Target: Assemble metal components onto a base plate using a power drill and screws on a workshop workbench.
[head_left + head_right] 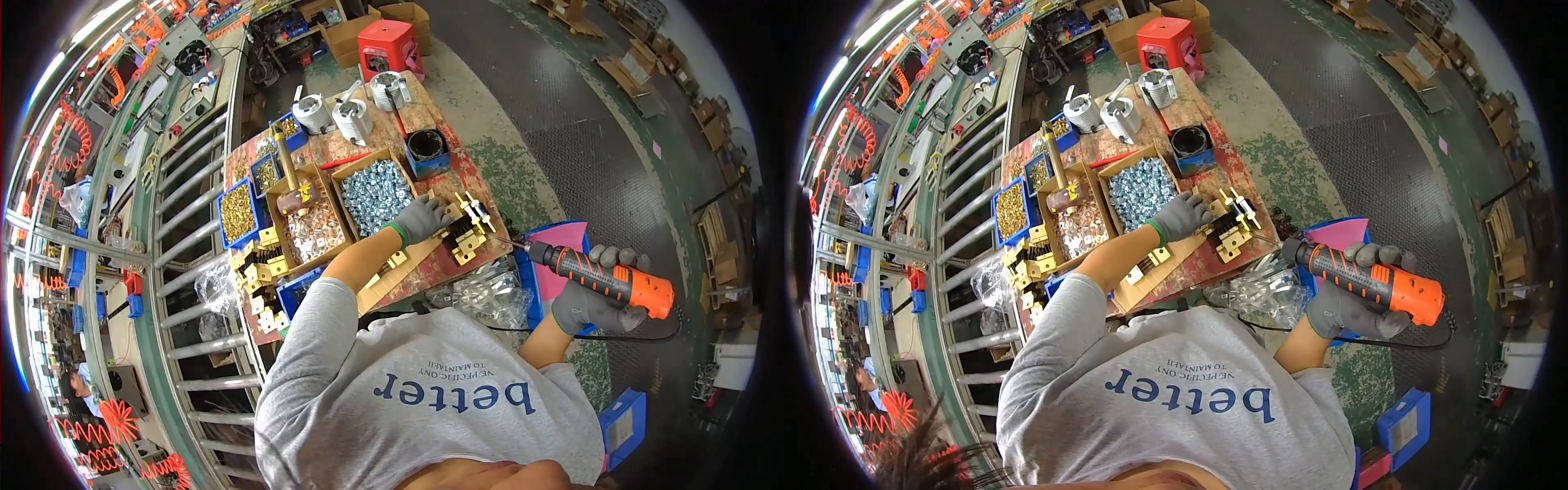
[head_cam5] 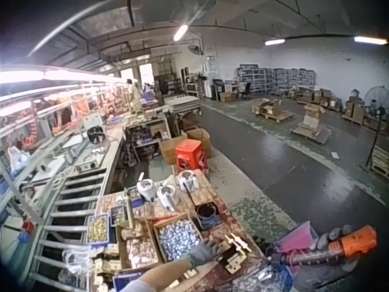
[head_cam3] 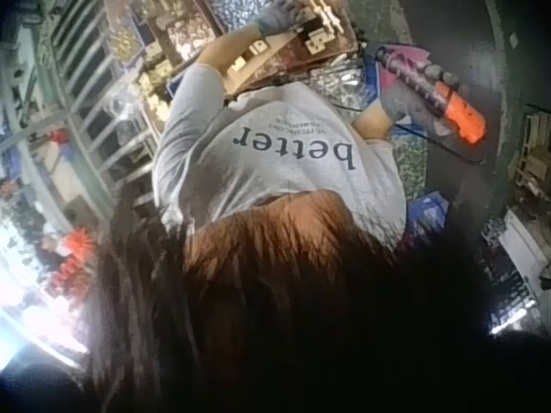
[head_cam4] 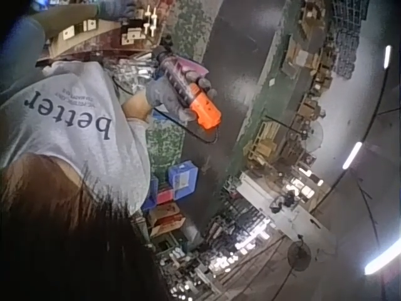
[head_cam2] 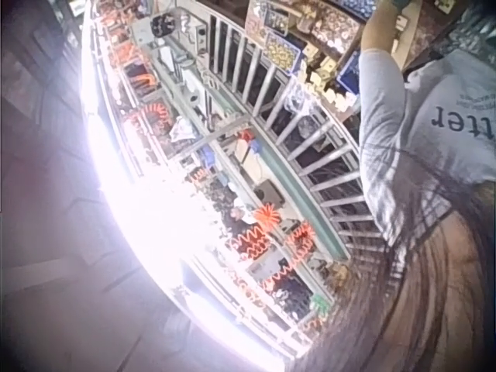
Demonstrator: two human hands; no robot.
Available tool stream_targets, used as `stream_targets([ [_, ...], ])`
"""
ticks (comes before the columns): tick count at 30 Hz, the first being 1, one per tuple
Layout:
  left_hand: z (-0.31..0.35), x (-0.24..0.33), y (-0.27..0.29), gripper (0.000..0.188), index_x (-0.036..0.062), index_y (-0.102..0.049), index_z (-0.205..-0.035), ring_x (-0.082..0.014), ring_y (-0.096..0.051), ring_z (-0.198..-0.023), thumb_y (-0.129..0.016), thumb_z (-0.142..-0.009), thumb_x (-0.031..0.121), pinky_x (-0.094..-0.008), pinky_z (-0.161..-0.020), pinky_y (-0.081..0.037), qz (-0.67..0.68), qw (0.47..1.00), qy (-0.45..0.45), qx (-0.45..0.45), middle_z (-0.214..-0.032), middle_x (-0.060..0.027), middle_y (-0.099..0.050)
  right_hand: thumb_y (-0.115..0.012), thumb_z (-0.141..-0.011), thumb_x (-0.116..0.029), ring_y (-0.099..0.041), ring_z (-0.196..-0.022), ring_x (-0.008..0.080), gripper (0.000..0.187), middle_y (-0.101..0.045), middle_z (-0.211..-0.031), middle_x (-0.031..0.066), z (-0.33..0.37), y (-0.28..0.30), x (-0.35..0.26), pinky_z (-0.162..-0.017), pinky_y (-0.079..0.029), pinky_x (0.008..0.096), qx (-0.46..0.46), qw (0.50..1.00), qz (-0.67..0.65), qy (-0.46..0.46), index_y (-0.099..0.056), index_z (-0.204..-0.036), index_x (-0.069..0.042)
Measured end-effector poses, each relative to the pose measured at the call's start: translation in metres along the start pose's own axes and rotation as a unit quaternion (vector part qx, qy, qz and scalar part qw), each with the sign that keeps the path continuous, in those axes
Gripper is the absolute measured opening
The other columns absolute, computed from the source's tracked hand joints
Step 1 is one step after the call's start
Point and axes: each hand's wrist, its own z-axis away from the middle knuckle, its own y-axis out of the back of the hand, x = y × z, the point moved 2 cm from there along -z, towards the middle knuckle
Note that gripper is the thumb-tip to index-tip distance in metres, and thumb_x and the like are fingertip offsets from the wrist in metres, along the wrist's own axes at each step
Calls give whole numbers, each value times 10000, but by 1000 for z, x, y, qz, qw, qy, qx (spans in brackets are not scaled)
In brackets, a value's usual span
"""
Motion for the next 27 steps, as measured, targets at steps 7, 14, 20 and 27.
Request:
stream_targets([
  [7, 30, -1, 62, 427, 81, -578, -1048, -276, -619, -1042, -704, -681, 259, -382, -901, -491, 141, 950, 83, 266, -1043, -114, -638, -657, -810, -509, -624, -911, 286, 692, -602, -1149, 171, 1, -5, 8, -818, -493, 420, -13, 999, -28, -10, -516, -1274, -15],
  [14, 112, 64, 101, 351, 58, -570, -1003, -236, -647, -859, -717, -774, 281, -347, -753, -553, 744, 377, 338, 436, -897, -70, -608, -614, -829, -533, -614, -873, 266, 705, -600, -1157, 171, 0, -33, 39, -783, -491, 414, -25, 997, -57, -36, -510, -1288, -9],
  [20, 174, 119, 58, 234, 84, -590, -1037, -234, -653, -828, -606, -919, 285, -388, -776, -573, 878, -76, 305, 361, -882, -100, -646, -597, -829, -555, -606, -790, 243, 694, -615, -1122, 149, 25, -88, 116, -701, -503, 412, -40, 974, -141, -172, -511, -1271, -27],
  [27, 223, 120, 91, 426, 50, -421, -1270, -180, -647, -823, -588, -878, 54, -311, -712, -548, 805, 151, 412, 400, -1029, -89, -603, -636, -828, -509, -643, -883, 272, 663, -622, -1100, 148, 77, -157, 179, -747, -531, 431, -101, 904, -258, -325, -504, -1261, -25],
])
